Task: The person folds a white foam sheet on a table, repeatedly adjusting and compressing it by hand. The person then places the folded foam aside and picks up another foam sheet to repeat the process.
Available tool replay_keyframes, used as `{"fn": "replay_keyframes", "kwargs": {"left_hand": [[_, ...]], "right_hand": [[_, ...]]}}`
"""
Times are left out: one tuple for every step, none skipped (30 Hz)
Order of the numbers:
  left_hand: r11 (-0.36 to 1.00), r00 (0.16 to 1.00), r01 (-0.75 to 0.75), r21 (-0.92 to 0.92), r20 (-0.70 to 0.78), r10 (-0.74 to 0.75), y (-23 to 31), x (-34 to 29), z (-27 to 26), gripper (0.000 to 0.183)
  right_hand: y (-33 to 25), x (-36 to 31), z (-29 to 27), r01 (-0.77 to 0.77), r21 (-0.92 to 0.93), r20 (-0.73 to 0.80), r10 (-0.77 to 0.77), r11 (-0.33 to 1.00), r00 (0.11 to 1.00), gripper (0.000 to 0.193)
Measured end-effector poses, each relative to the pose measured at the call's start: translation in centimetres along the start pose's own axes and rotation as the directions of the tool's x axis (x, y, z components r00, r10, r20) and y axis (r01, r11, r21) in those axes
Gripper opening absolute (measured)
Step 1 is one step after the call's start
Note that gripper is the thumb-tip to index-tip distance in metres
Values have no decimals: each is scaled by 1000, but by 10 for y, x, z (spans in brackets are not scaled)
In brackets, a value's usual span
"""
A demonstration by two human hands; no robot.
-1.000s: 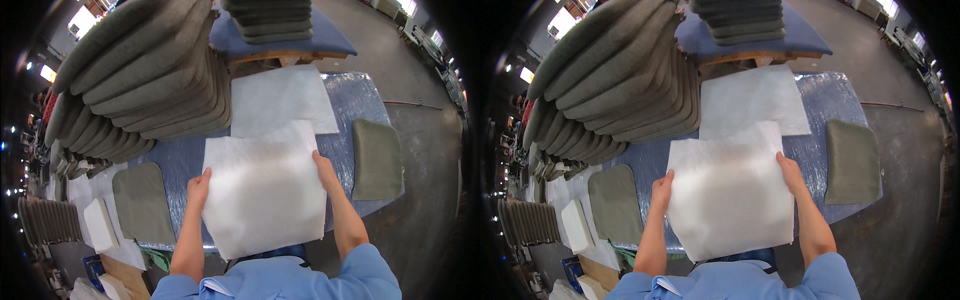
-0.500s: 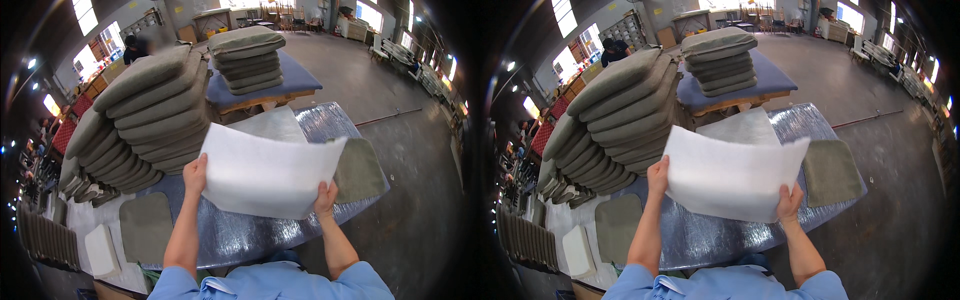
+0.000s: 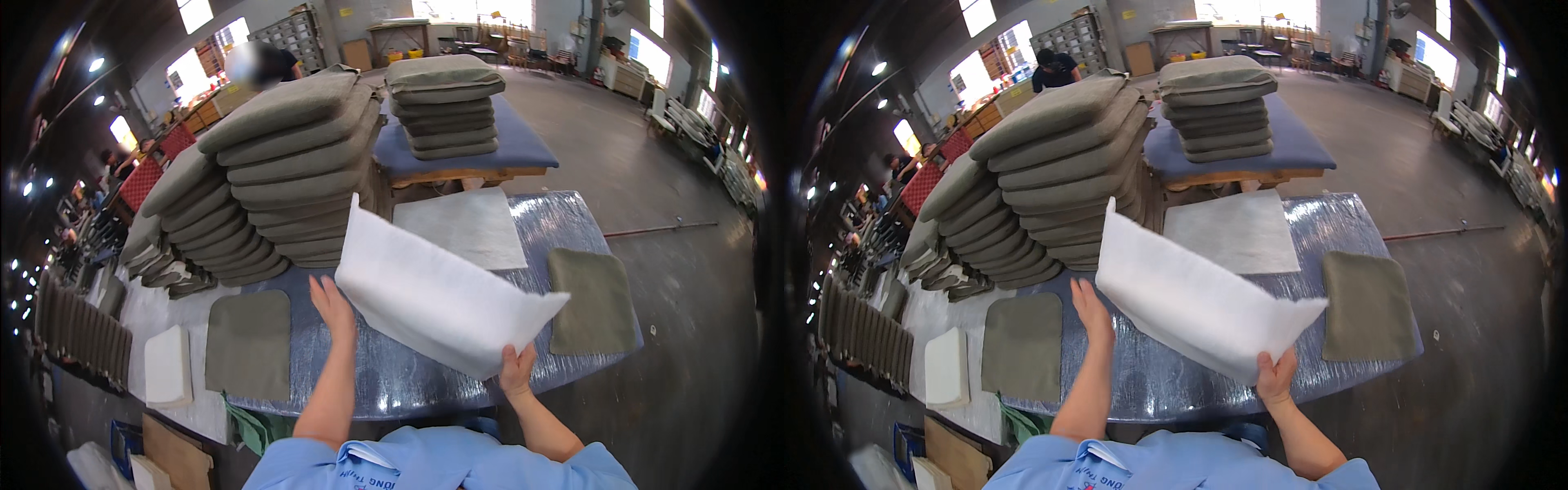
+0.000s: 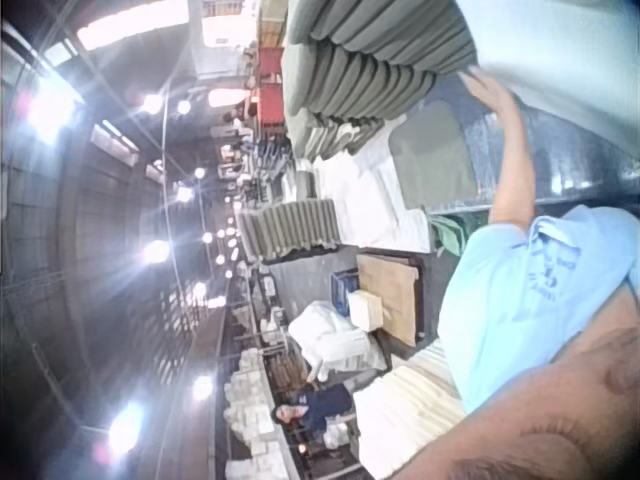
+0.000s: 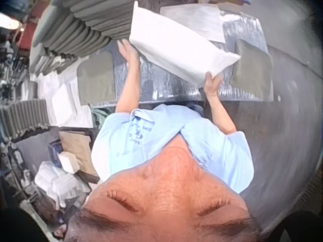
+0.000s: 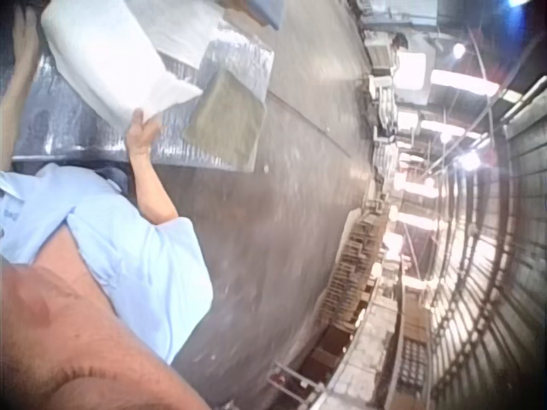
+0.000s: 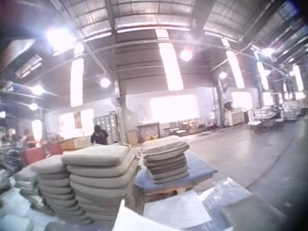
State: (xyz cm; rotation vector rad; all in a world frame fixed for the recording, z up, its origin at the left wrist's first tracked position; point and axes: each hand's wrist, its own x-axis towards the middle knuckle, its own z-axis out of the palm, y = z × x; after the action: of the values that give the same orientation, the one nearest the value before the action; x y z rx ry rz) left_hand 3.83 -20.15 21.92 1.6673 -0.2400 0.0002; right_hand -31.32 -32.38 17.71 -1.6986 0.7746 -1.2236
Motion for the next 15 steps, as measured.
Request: {"fn": "replay_keyframes", "kwargs": {"left_hand": [[987,994,111,-119,7,-111,-6,-26,-7,71],[970,977,203,-132,101,-190,-10,-62,-8,73],[946,944,296,-135,196,-267,-6,-100,-5,75],[942,929,310,-129,250,-271,7,-133,2,77],[939,917,321,-121,288,-276,19,-159,6,79],[952,946,256,-167,247,-211,23,-172,9,80],[961,970,178,-212,204,-134,28,-177,17,80],[963,985,100,-250,163,-59,32,-181,25,80],[961,996,86,-262,53,-75,32,-183,31,77],[954,995,98,-284,31,-94,38,-187,33,77],[945,993,112,-307,10,-114,43,-191,32,76],[936,992,121,-332,1,-127,49,-195,31,76],[908,994,106,-405,15,-109,36,-196,19,75],[894,994,101,-437,2,-112,23,-196,6,75],[888,992,114,-445,-3,-129,21,-196,5,75]], "right_hand": [[0,1,-1,8,22,42,-9,1000,999,73],[-2,-1,-5,7,35,80,-10,999,997,75],[-3,-2,-10,3,45,117,-9,999,993,76],[-1,-4,-18,-17,57,212,5,998,977,77],[1,-6,-23,-39,78,318,12,996,948,78],[0,-8,-28,-63,102,430,13,993,903,79],[-4,-4,-32,60,91,523,-99,994,847,80],[-8,2,-39,183,92,605,-201,979,770,82],[-14,7,-47,301,113,675,-295,947,676,84],[-25,15,-59,212,128,791,-229,969,568,88],[-28,21,-68,198,169,829,-248,966,502,86],[-29,27,-74,187,205,854,-269,961,445,84],[-29,36,-73,138,248,879,-283,959,383,79],[-29,46,-71,86,287,899,-300,954,319,75],[-23,54,-72,39,302,918,-302,952,257,71]]}}
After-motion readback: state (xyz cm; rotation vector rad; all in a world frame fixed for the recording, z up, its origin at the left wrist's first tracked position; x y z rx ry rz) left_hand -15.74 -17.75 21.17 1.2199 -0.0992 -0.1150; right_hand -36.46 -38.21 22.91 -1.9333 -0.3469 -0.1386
